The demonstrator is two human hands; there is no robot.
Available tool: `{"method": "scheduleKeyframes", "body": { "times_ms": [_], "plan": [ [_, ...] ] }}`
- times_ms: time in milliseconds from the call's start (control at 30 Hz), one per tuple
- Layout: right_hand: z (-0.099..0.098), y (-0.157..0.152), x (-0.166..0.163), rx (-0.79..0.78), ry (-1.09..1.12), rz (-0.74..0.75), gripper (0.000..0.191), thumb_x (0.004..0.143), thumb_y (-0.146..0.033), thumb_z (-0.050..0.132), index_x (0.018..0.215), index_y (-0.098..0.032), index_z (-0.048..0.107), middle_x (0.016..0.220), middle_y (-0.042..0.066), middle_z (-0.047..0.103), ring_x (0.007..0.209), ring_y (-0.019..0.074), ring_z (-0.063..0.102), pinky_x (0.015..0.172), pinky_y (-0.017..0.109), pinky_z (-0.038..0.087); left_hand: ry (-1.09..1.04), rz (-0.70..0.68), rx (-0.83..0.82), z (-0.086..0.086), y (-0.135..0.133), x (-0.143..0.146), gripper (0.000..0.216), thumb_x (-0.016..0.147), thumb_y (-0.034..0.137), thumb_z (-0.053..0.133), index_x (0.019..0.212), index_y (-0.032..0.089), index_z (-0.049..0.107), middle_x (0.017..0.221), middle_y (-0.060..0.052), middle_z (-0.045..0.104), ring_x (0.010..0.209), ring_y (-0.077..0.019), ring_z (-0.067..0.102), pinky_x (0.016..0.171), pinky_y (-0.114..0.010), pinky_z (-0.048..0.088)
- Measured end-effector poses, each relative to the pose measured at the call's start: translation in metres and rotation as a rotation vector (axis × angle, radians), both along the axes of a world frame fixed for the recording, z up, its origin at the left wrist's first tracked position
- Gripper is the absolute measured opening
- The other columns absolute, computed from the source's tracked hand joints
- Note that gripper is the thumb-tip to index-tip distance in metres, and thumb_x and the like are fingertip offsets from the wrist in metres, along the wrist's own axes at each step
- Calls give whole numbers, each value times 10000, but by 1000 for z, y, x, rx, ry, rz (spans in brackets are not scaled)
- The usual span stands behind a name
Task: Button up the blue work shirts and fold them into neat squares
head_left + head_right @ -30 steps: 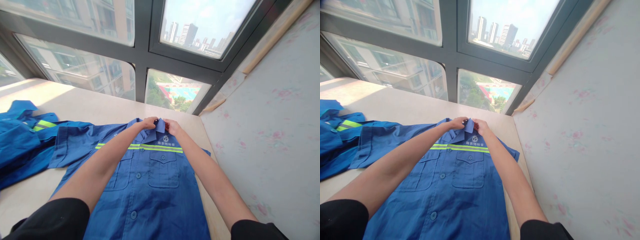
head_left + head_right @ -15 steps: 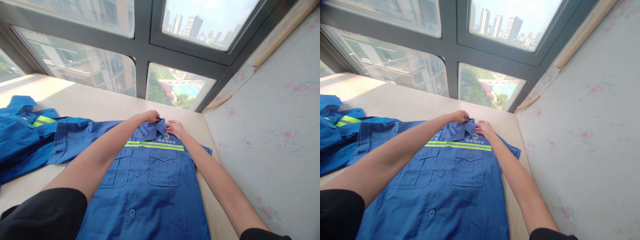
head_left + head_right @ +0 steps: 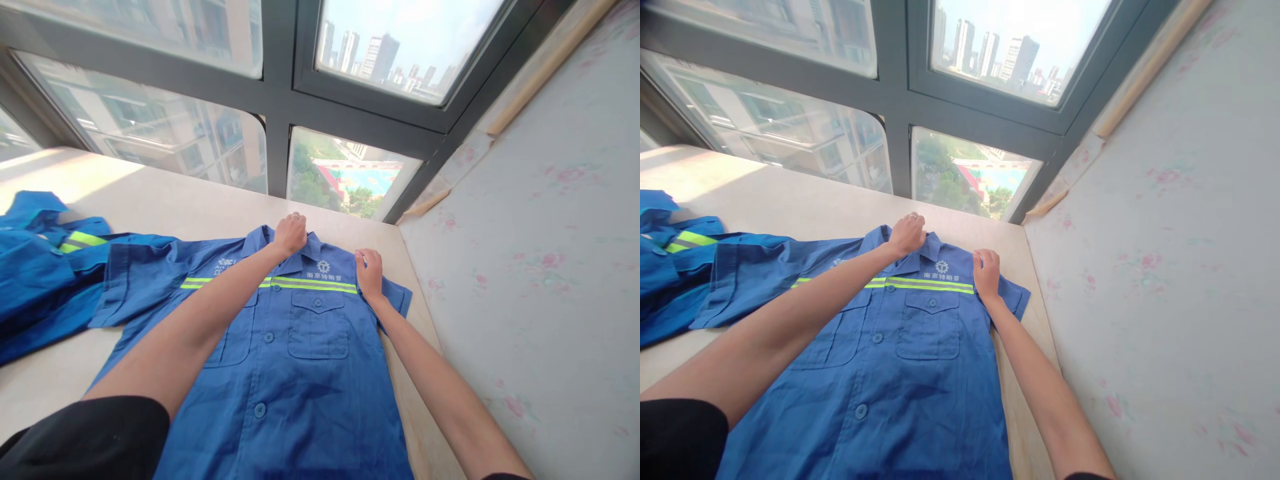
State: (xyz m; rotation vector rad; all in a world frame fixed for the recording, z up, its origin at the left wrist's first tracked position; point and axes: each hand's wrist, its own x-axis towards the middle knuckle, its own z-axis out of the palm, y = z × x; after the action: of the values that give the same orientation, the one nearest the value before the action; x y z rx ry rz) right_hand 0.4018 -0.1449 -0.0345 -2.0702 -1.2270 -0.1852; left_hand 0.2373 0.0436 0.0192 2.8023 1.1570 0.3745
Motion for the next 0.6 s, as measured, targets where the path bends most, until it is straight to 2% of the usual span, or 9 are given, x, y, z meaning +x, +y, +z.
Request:
{"method": "scheduleKeyframes", "body": {
  "times_ms": [67,133,200,267,433,533,600],
  "plan": [
    [3,-1,-4,-72,-6,-21,444,1019,-385,266,893,-195,647,941,113,680,963,232,588,879,325,434,-35,3,-70,0,-12,-4,392,977,382,361,1148,136,614,1100,-159,658,1046,-282,618,873,-362,461],
    [4,-2,-9,-216,5,-12,479,1020,-410,290,750,-207,629,777,101,670,832,233,614,761,296,420,-17,-14,-148,-3,-28,-10,533,990,504,275,1030,158,678,986,-140,708,967,-274,661,837,-351,472],
    [5,-3,-14,-335,-2,-19,531,1017,-433,320,624,-205,594,668,109,651,763,237,632,682,283,382,7,-33,-192,-8,-44,-18,656,994,537,201,905,149,723,925,-150,730,939,-277,682,825,-345,474],
    [4,-3,-15,-355,-25,-41,575,1017,-428,326,535,-201,544,615,120,639,727,234,639,636,278,350,21,-34,-200,-15,-57,-26,694,1002,504,180,852,133,747,910,-168,738,926,-284,694,817,-346,477],
    [-3,-2,-7,-118,32,-34,622,1011,-464,264,443,-227,352,460,64,513,506,165,512,534,285,273,14,-49,-174,-24,-72,-45,672,1014,405,191,838,111,769,896,-185,746,906,-279,704,807,-342,480],
    [-7,-2,-1,23,107,-33,616,989,-546,234,452,-246,267,408,4,372,438,123,371,499,287,239,0,-39,-156,-21,-73,-57,674,1017,381,182,828,103,766,878,-187,747,891,-272,706,794,-337,473],
    [-8,-1,1,65,137,-43,611,977,-574,228,460,-251,252,413,-15,322,438,113,324,492,287,236,4,-32,-149,-18,-73,-65,672,1018,375,179,815,110,762,860,-182,745,887,-269,704,784,-334,468]
  ]
}}
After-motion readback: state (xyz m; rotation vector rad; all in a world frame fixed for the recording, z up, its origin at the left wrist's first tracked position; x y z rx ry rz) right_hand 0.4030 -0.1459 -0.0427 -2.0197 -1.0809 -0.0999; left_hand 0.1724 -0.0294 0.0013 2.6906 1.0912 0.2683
